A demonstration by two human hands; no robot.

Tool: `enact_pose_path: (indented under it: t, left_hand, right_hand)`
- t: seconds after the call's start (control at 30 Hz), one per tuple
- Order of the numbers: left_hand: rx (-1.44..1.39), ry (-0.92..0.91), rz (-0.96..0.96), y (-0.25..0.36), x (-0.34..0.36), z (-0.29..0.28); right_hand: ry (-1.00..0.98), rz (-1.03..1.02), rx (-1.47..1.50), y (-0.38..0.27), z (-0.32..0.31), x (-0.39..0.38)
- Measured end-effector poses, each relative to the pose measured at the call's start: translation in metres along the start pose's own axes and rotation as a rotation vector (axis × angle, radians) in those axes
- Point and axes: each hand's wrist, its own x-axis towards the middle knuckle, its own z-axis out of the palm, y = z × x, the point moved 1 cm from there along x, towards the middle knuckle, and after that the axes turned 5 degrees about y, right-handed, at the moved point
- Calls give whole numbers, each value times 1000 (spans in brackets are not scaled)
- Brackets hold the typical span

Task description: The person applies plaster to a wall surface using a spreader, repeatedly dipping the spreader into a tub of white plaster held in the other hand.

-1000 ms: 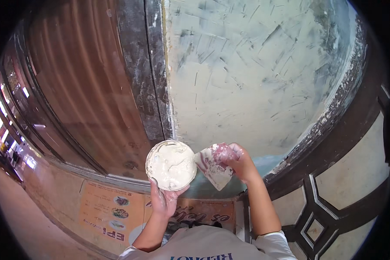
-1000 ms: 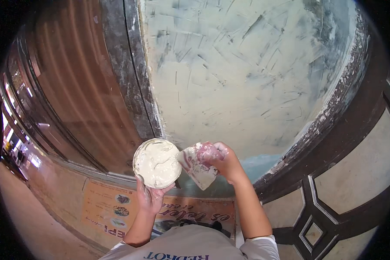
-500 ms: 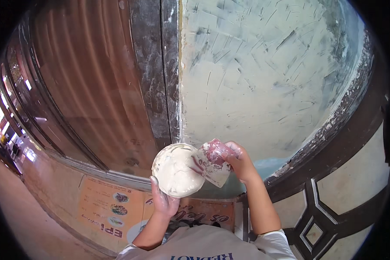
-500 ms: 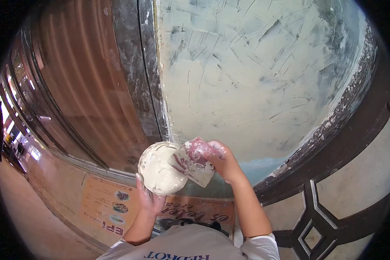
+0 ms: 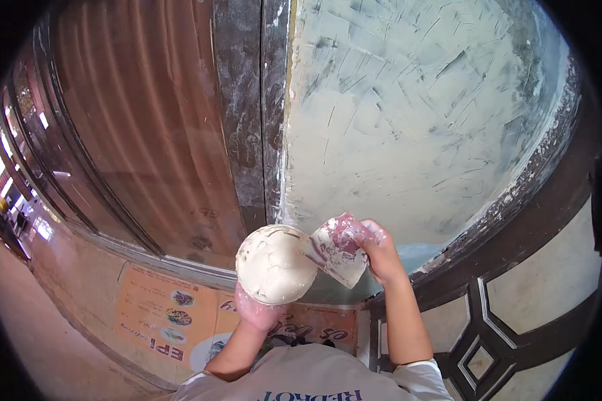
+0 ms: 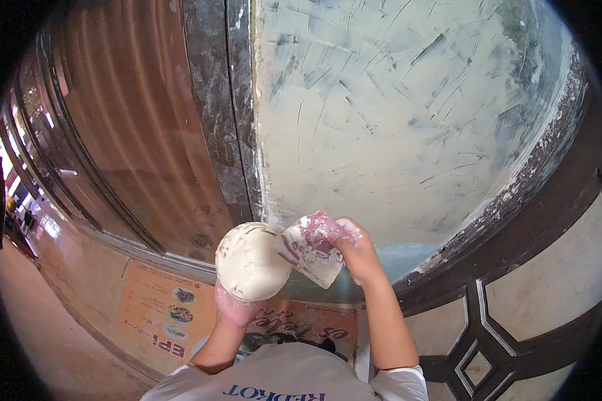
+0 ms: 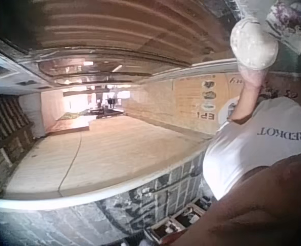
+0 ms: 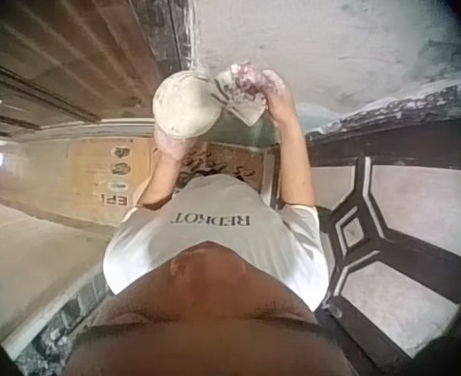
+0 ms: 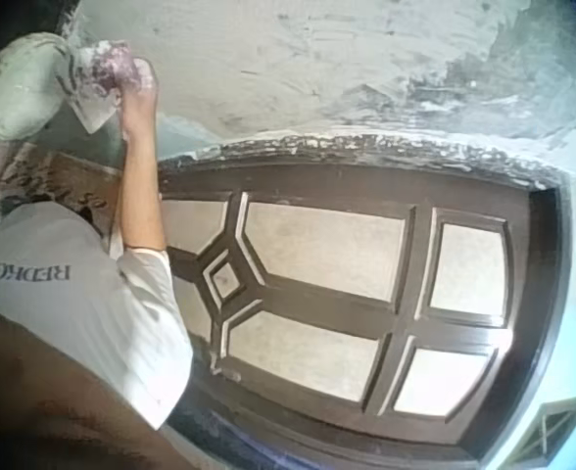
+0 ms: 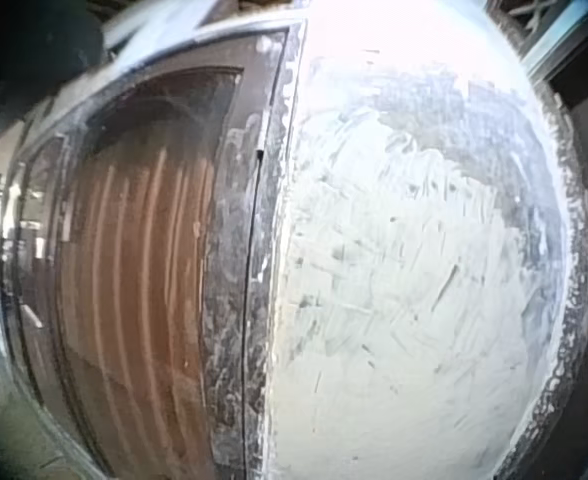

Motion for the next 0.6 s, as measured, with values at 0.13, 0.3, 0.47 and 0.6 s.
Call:
enact_pose_path:
  t: [0.13,0.3,0.47,0.6]
  left_hand:
    - [388,-11,140,0,-6,-7]
    - [-609,26,-250,-4,-15,6]
    - [-1674,76,-505,-11,-18,13]
    - [-2484,145,-691,-8,-12,13]
  right_hand:
    - [7,16,-63,-7,7,2]
    - [-244,-118,-542,-21,32,15]
    - [-169,-132,-404,-23,26,23]
    - [-193,-11,-503,-30,35,16]
